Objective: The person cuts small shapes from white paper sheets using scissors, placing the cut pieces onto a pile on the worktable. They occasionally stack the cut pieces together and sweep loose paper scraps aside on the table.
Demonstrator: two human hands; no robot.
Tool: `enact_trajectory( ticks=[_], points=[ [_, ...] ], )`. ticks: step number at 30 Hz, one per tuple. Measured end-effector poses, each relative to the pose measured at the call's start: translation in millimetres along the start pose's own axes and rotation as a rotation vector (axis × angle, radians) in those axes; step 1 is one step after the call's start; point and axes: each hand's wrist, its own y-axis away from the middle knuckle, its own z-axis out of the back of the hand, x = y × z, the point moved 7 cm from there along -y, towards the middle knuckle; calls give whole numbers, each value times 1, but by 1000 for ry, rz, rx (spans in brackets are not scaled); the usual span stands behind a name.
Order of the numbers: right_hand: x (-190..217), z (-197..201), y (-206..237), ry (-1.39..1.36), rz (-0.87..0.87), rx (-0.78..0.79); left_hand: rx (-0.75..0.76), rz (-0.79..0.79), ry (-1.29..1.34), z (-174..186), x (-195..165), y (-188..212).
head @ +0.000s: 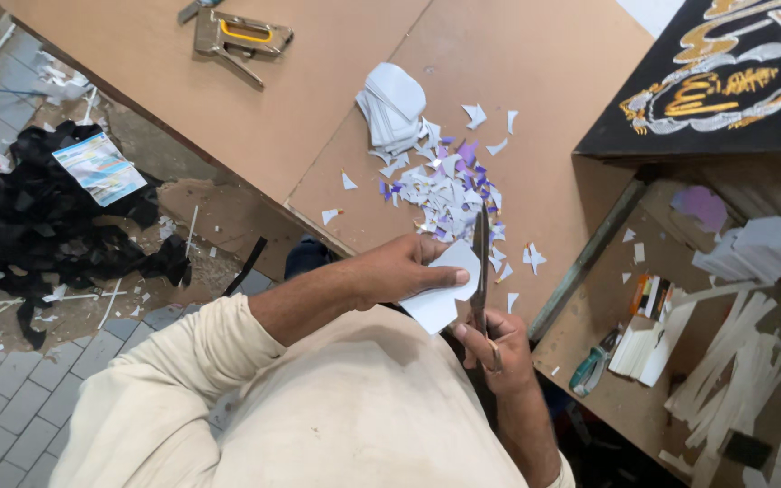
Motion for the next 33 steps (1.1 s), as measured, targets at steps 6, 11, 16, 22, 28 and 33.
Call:
enact_trajectory(
  ticks=[6, 11, 16, 22, 28, 33],
  points=[
    [59, -55, -35, -254, 317, 11, -359, -364, -132, 59, -25, -8],
    [86, -91, -95, -216, 61, -250, -345, -374, 177, 100, -38, -8],
    [106, -116, -145, -95, -42, -151, -59, -153, 291, 160, -46, -4],
    [94, -145, -201, -50, -91, -128, -88, -159, 68, 224, -36, -7],
    [104, -178, -231, 107, 51, -143, -379, -192, 301, 294, -54, -15],
    [120, -219, -246, 485, 220, 63, -443, -265, 416, 315, -70, -19]
  ],
)
